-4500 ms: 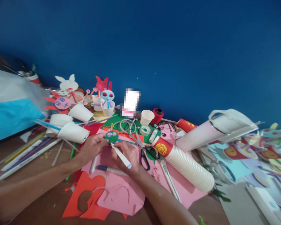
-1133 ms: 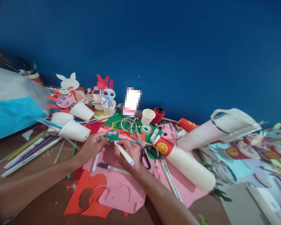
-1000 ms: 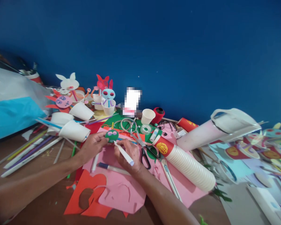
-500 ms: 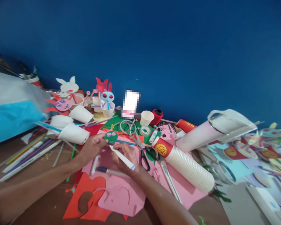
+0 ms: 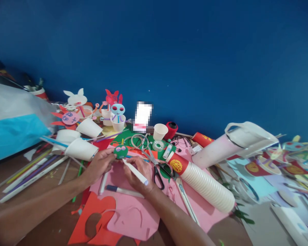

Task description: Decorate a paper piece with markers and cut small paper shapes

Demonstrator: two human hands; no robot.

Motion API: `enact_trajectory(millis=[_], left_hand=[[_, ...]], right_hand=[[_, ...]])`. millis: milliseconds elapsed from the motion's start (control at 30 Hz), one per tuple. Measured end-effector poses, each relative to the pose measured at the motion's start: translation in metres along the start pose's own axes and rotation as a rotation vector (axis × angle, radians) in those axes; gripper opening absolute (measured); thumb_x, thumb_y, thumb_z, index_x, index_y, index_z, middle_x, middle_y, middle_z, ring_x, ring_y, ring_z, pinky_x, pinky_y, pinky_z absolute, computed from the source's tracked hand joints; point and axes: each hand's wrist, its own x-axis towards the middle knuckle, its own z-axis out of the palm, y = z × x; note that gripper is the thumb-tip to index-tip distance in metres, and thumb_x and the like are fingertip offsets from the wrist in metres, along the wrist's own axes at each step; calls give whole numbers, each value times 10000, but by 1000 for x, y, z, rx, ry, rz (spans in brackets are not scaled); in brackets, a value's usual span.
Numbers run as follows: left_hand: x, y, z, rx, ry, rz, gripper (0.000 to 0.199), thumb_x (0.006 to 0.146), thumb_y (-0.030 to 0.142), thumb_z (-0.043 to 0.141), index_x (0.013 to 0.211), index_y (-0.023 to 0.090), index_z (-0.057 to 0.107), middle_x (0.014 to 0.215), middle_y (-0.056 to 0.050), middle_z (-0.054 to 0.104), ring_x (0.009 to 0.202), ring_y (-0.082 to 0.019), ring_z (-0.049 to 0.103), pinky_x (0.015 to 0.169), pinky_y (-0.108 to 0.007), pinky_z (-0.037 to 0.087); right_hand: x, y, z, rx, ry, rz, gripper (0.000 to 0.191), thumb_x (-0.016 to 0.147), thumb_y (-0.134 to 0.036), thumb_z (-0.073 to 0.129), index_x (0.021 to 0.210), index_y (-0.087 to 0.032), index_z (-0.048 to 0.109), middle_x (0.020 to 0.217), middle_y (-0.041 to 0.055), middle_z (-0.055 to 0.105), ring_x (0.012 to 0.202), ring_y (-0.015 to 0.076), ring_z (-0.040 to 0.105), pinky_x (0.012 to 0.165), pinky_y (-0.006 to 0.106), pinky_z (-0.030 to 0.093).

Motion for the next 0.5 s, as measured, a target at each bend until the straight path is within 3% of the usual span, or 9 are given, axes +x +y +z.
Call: enact_trajectory(millis=[100, 267, 500], left_hand=[[-1, 0, 1, 5, -7, 7, 175, 737, 286, 482, 823, 161, 568, 454, 92, 290, 322, -30, 198, 311, -164, 157], [-1, -2, 1, 25, -11, 4, 149, 736, 300, 477, 764, 171, 547, 447, 92, 261, 329, -36, 198, 325, -173, 154], [-2, -1, 2, 80, 18, 66, 148, 723, 286, 478, 711, 158, 551, 441, 87, 308, 340, -37, 206, 353, -195, 149]], right_hand=[[0, 0, 1, 2, -34, -5, 118, 733, -230, 550, 844, -191, 557, 767, 29, 647, 671, 147, 621, 614, 242, 505], [-2, 2, 9, -30, 66, -3, 100, 730, -266, 556, 806, -204, 578, 713, 18, 647, 635, 143, 618, 574, 231, 498], [-2, 2, 9, -64, 64, -15, 99, 723, -264, 566, 796, -201, 587, 724, 18, 653, 641, 143, 617, 600, 238, 486]])
